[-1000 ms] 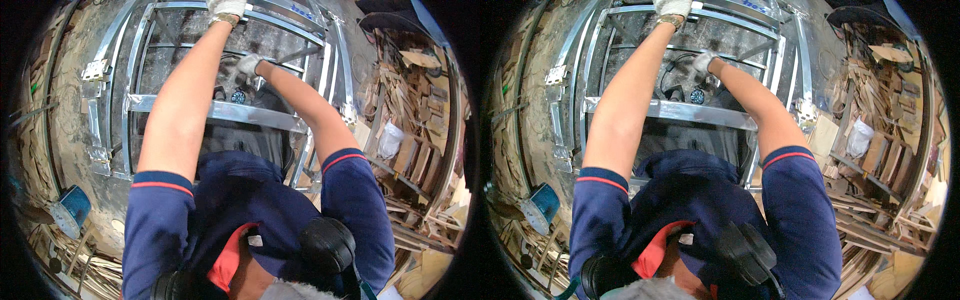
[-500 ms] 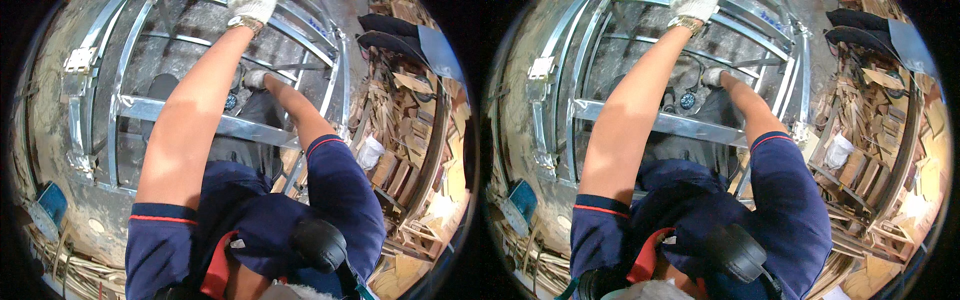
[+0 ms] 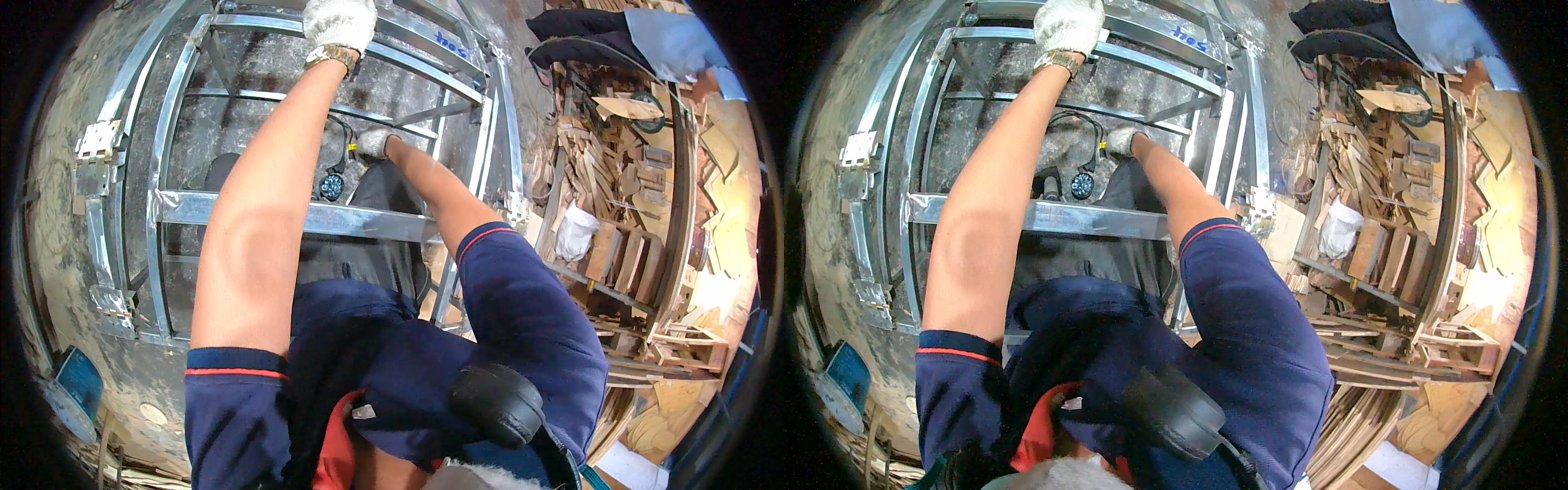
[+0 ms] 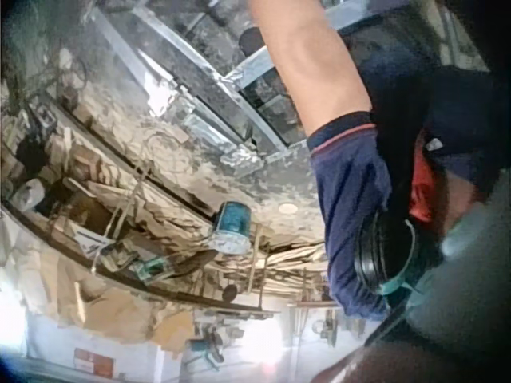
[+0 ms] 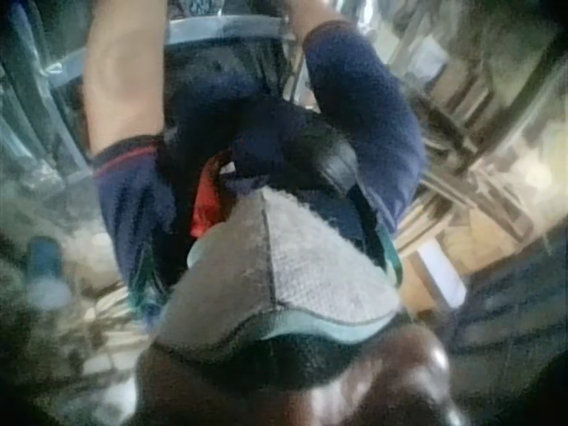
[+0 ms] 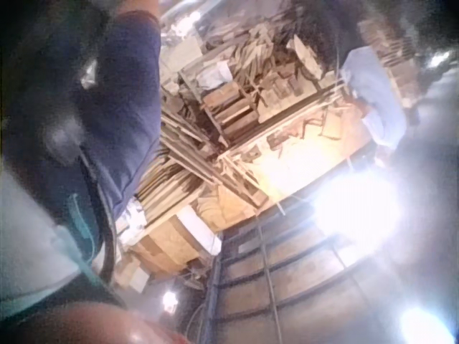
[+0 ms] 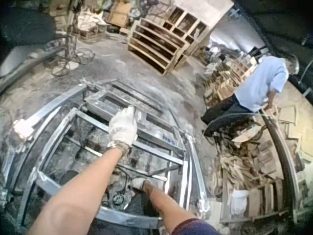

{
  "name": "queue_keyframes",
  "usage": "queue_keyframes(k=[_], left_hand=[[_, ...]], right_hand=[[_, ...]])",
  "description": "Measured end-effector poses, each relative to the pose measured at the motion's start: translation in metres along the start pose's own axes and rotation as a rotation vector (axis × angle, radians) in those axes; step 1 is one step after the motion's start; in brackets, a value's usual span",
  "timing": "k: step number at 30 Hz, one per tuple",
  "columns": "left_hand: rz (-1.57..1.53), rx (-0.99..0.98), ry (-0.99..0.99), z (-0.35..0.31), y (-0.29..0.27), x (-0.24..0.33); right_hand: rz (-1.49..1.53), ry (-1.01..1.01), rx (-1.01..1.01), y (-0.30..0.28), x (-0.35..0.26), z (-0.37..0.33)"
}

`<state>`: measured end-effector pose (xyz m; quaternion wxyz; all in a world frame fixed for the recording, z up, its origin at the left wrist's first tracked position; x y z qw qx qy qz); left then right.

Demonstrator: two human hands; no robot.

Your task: The person assembles a metal frame by positioning and securing crossbars using a wrench. They repeatedly tighten bolts at various joints to stabilize the structure.

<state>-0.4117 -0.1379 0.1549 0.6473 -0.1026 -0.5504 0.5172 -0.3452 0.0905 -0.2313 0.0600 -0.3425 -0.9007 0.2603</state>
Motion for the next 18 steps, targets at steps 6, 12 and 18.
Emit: queue_keyframes(k=[6,12,18], left_hand=[[0.051,0.024,0.057,-0.001,0.001,0.003],[0.031,-0.028,0.019,0.000,0.005,0.001],[0.008,-0.016,0.034,-0.002,-0.001,0.004]], right_hand=[[0.216,0.088,0.149,-0.012,0.018,0.004],[0.117,0.108,-0.017,0.032,0.031,0.023],[0.049,0.112,-0.086,0.074,0.054,0.050]])
Point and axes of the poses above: each hand's wrist, its own z-axis towards the middle knuckle, its own y-axis out of the palm, x = y × z, the point moved 9 cm from there along z, towards the middle knuckle, and after that the axes turned 6 degrees about -x, right-handed, at the moved point
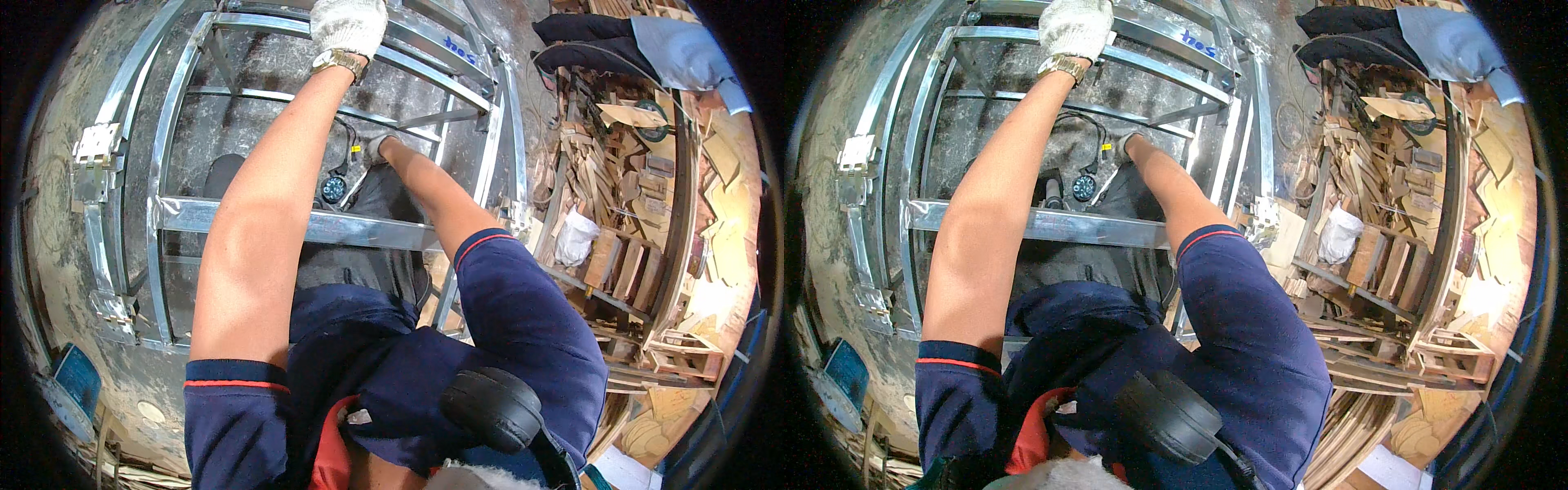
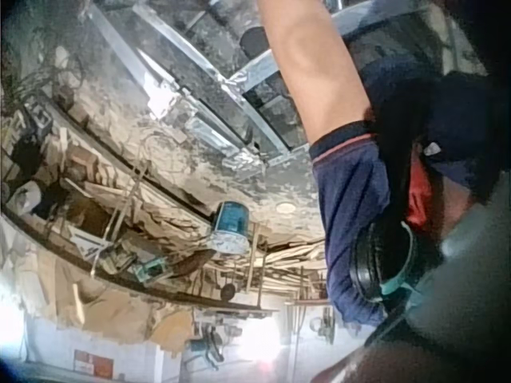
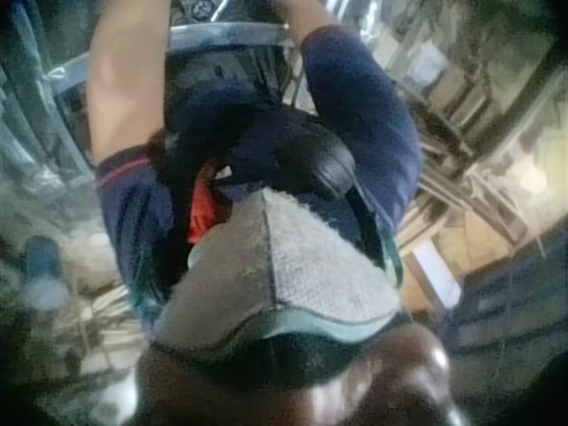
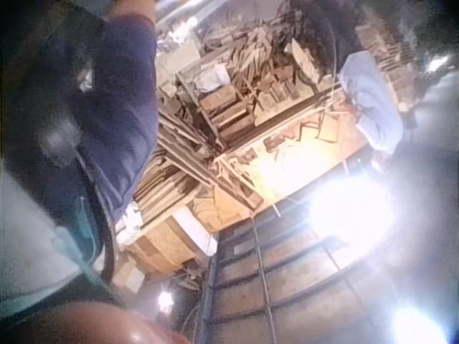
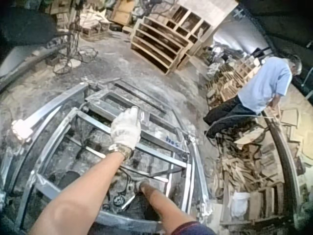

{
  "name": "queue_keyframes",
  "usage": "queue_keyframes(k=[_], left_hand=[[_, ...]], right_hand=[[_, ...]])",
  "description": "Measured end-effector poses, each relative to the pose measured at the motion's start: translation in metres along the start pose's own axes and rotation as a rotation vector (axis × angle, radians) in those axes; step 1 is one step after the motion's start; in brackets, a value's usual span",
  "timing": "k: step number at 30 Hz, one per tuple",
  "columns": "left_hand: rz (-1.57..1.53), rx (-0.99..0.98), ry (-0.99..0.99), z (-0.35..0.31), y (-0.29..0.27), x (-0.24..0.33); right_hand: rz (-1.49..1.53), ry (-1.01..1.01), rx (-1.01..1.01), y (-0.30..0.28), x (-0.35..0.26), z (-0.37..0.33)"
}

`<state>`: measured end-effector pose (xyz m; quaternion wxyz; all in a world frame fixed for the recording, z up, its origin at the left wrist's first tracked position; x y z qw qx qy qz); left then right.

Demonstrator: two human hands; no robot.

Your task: The person assembles a metal frame by positioning and securing crossbars using a wrench. They repeatedly tighten bolts at various joints to stabilize the structure.

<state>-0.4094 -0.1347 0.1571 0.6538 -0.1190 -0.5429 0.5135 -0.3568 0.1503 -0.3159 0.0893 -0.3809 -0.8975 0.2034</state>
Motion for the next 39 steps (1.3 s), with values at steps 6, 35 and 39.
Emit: queue_keyframes(k=[6,35,39], left_hand=[[0.034,-0.011,-0.002,0.000,0.001,0.000],[0.037,-0.068,-0.094,0.005,0.023,-0.012],[-0.050,-0.035,-0.100,0.005,0.023,-0.009]], right_hand=[[0.039,0.046,-0.059,-0.018,0.004,-0.034],[-0.165,-0.205,0.292,-0.276,-0.065,-0.478],[0.022,-0.079,0.570,-0.324,-0.026,-0.550]])
Point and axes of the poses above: each hand's wrist, its own z-axis towards the middle knuckle, its own y-axis out of the palm, x = y × z, the point moved 9 cm from there along z, towards the middle knuckle, and after that the axes turned 6 degrees about -x, right-handed, at the moved point
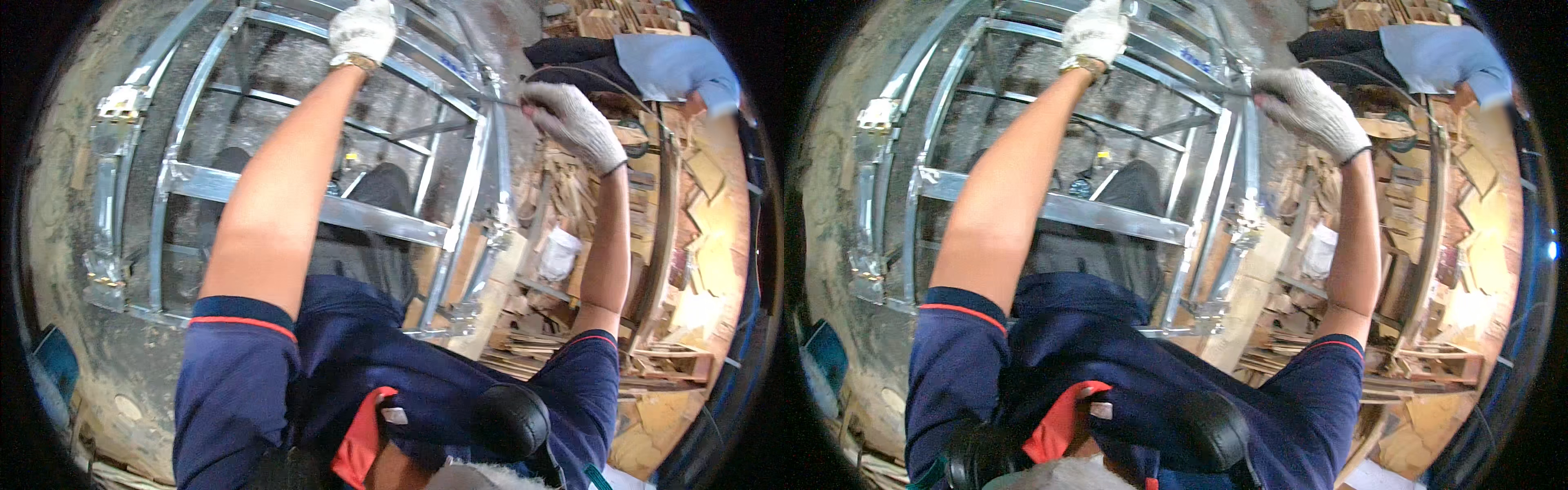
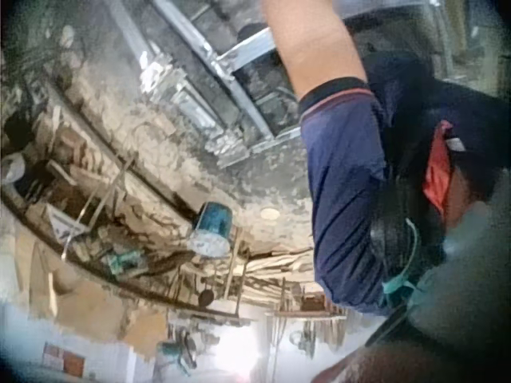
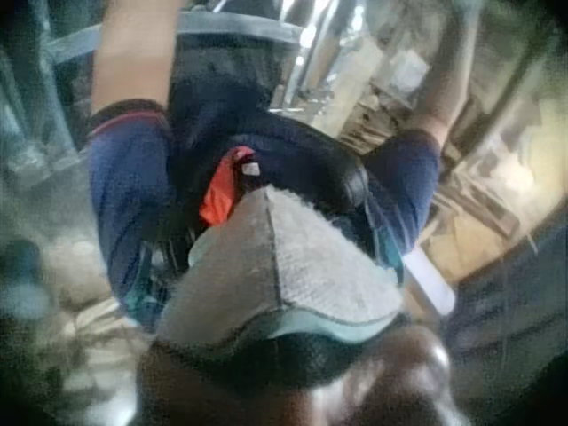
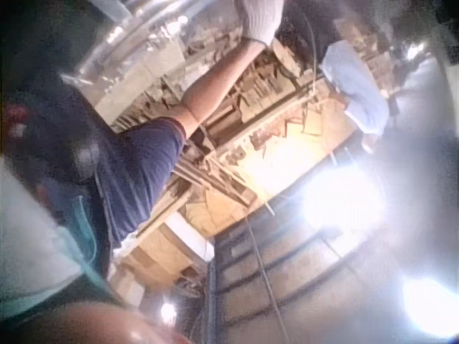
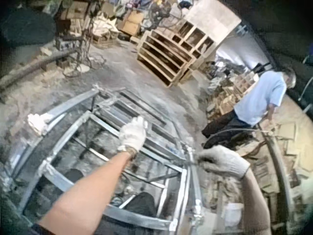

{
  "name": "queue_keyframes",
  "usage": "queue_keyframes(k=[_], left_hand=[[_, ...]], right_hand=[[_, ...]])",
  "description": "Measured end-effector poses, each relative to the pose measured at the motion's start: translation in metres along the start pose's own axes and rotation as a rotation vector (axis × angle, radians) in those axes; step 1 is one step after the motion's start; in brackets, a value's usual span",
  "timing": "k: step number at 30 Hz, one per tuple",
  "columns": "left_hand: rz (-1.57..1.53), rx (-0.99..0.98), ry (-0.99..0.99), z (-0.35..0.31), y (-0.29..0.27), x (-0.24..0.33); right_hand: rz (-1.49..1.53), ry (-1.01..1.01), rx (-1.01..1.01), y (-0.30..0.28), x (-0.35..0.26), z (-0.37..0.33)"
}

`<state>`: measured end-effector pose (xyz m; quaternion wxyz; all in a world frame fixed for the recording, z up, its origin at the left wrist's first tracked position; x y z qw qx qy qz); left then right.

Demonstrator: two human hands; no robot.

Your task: The person assembles a metal frame by positioning and securing crossbars using a wrench. They repeatedly tighten bolts at various joints to stabilize the structure.

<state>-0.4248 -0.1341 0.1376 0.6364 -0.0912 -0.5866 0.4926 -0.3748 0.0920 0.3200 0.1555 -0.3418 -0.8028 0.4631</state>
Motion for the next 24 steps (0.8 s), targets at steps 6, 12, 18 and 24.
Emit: queue_keyframes(k=[6,12,18,24], left_hand=[[-0.035,0.064,0.005,-0.004,-0.012,0.000],[-0.043,0.053,-0.005,-0.005,-0.008,-0.003],[-0.032,0.020,-0.037,-0.002,-0.005,-0.003],[-0.035,0.018,-0.019,-0.003,-0.008,-0.003]], right_hand=[[-0.482,-0.034,0.078,0.024,0.017,0.041],[-0.588,-0.042,0.029,0.054,0.038,0.079],[-0.713,-0.028,-0.124,0.071,0.043,0.087],[-0.677,-0.012,-0.123,0.070,0.034,0.092]])
Point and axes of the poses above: each hand's wrist, its own z-axis towards the middle knuckle, its own y-axis out of the palm, x = y × z, the point moved 9 cm from there along z, towards the middle knuckle, and after that the axes turned 6 degrees about -x, right-handed, at the moved point
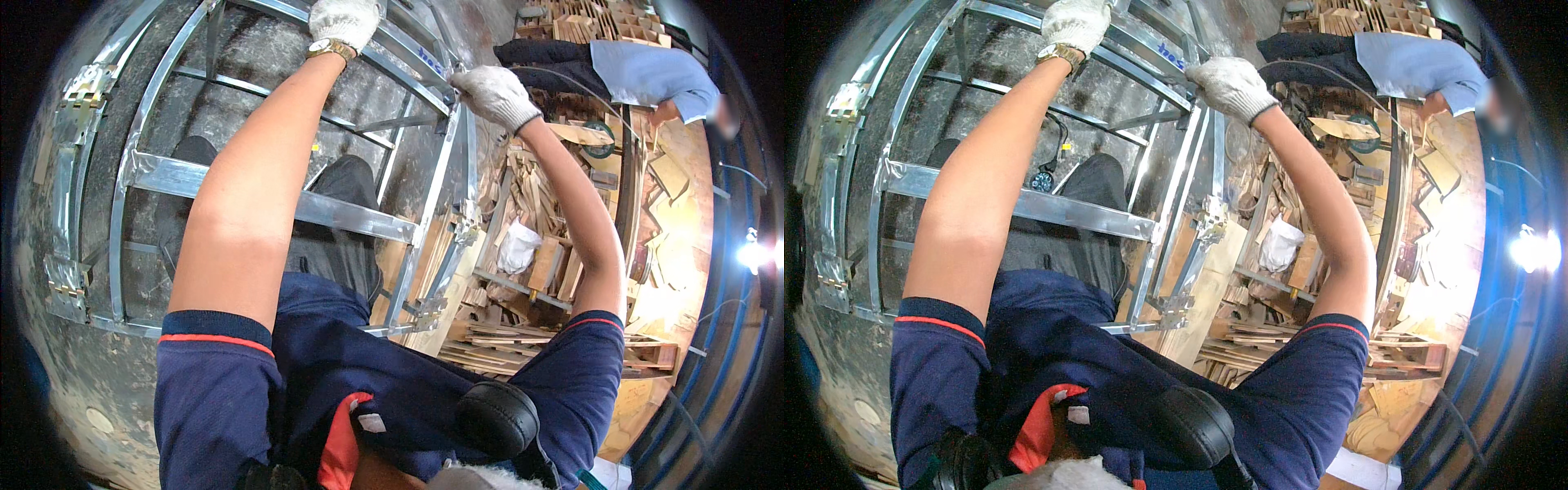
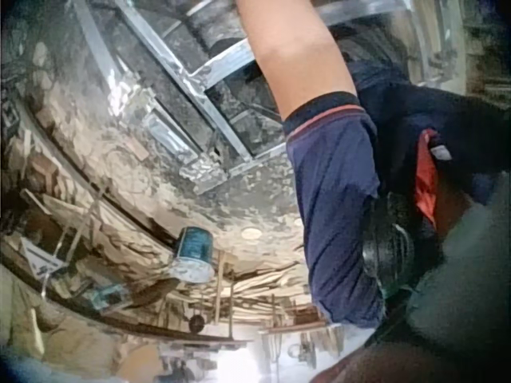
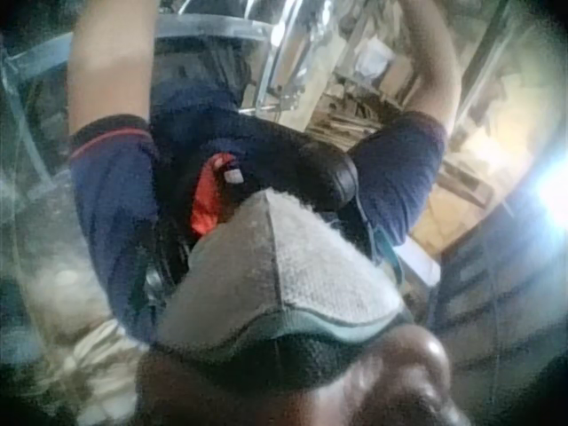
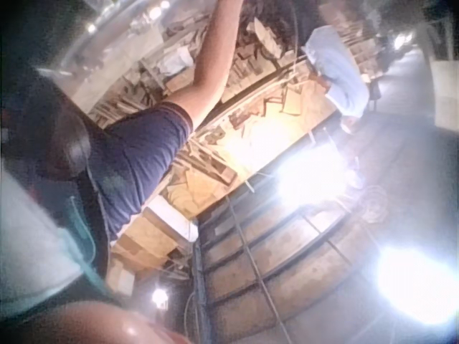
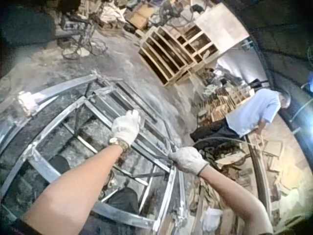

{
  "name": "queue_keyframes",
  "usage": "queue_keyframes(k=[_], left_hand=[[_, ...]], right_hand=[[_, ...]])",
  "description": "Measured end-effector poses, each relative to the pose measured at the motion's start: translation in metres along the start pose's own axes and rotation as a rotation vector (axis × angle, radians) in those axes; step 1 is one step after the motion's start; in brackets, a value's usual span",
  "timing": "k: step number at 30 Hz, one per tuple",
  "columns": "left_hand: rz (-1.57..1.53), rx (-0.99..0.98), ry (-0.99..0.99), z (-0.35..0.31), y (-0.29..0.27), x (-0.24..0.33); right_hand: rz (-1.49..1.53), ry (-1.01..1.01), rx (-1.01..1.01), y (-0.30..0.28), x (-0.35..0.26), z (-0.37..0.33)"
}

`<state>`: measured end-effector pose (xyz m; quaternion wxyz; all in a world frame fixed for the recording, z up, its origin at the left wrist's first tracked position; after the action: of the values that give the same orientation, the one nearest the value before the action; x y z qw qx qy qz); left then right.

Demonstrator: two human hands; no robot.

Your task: The person assembles a metal frame by positioning and securing crossbars using a wrench. They repeatedly tighten bolts at various joints to stabilize the structure.

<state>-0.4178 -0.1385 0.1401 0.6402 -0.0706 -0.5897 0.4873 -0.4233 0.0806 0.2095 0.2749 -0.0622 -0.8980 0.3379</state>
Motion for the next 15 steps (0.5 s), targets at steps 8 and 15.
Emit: queue_keyframes(k=[8,15], left_hand=[[-0.020,0.018,0.011,-0.002,-0.004,0.001],[-0.002,0.032,0.011,-0.003,-0.004,0.000]], right_hand=[[0.053,-0.045,0.076,-0.008,-0.007,0.006],[0.063,-0.038,0.110,-0.012,0.000,0.011]])
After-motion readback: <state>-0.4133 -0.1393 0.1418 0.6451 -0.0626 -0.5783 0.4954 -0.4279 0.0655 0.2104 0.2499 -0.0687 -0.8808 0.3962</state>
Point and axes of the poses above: each hand's wrist, its own z-axis towards the middle knuckle, its own y-axis out of the palm, x = y × z, the point moved 9 cm from there along z, towards the middle knuckle, and after that the axes turned 6 degrees about -x, right-handed, at the moved point
